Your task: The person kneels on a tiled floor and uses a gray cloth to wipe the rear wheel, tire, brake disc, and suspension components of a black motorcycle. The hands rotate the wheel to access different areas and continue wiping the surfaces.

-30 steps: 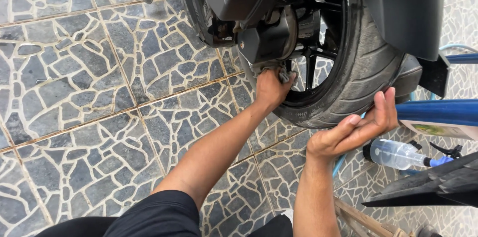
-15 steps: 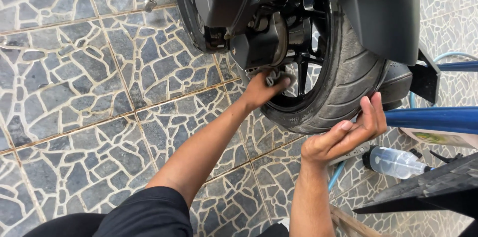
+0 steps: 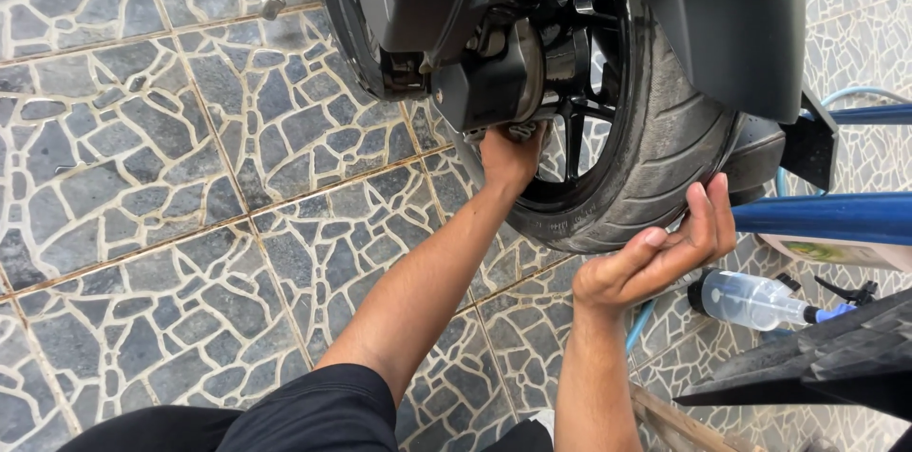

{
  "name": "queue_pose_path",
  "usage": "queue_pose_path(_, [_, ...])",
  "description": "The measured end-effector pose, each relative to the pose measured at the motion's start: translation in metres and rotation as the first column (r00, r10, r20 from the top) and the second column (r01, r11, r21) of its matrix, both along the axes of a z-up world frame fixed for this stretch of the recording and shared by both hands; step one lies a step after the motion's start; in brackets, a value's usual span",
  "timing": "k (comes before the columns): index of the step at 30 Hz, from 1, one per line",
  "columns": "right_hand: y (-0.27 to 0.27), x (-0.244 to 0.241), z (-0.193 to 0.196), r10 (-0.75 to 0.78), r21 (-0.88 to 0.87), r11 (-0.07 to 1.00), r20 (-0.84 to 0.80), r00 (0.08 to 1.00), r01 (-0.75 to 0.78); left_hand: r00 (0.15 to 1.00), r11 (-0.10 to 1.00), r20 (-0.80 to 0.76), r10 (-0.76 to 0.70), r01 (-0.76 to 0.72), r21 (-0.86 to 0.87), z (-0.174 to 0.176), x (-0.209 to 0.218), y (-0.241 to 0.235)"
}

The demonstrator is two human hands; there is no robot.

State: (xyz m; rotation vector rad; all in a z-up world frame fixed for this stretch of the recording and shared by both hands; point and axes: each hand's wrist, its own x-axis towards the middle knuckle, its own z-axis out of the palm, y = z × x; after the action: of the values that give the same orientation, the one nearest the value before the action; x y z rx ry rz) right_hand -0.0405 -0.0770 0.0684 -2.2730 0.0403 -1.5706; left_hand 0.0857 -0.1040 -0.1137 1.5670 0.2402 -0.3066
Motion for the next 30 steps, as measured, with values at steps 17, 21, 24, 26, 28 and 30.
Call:
queue_pose_path(17, [-0.025,-0.044,-0.093,-0.315,-0.124,0.947,-0.182,0.931,0.296,0.855,0.86,0.106,-0.508,0.496,0.123,-0.023,-0.032,0.045])
queue_pose_path(21, [-0.036,-0.067,-0.131,-0.344,-0.054,0.935,-0.373,0.862,0.35,0.894,0.893,0.075,-0.442,0.43,0.134,-0.011,-0.034,0.045])
queue_pose_path(24, [-0.031,-0.062,-0.111,-0.328,-0.172,0.942,-0.276,0.903,0.289,0.893,0.893,0.087,-0.441,0.427,0.14,0.005,-0.041,0.048])
queue_pose_path(26, [-0.027,-0.055,-0.09,-0.275,-0.194,0.954,-0.255,0.927,0.23,0.908,0.907,0.061,-0.415,0.407,0.108,0.002,-0.048,0.035])
queue_pose_path(28, [-0.017,-0.042,-0.045,-0.24,-0.205,0.961,-0.288,0.927,0.186,0.911,0.909,0.015,-0.413,0.411,0.066,0.025,-0.056,0.042])
queue_pose_path(30, [-0.011,-0.031,-0.008,-0.207,-0.214,0.966,-0.326,0.923,0.141,0.91,0.91,-0.037,-0.414,0.415,0.021,0.05,-0.058,0.054])
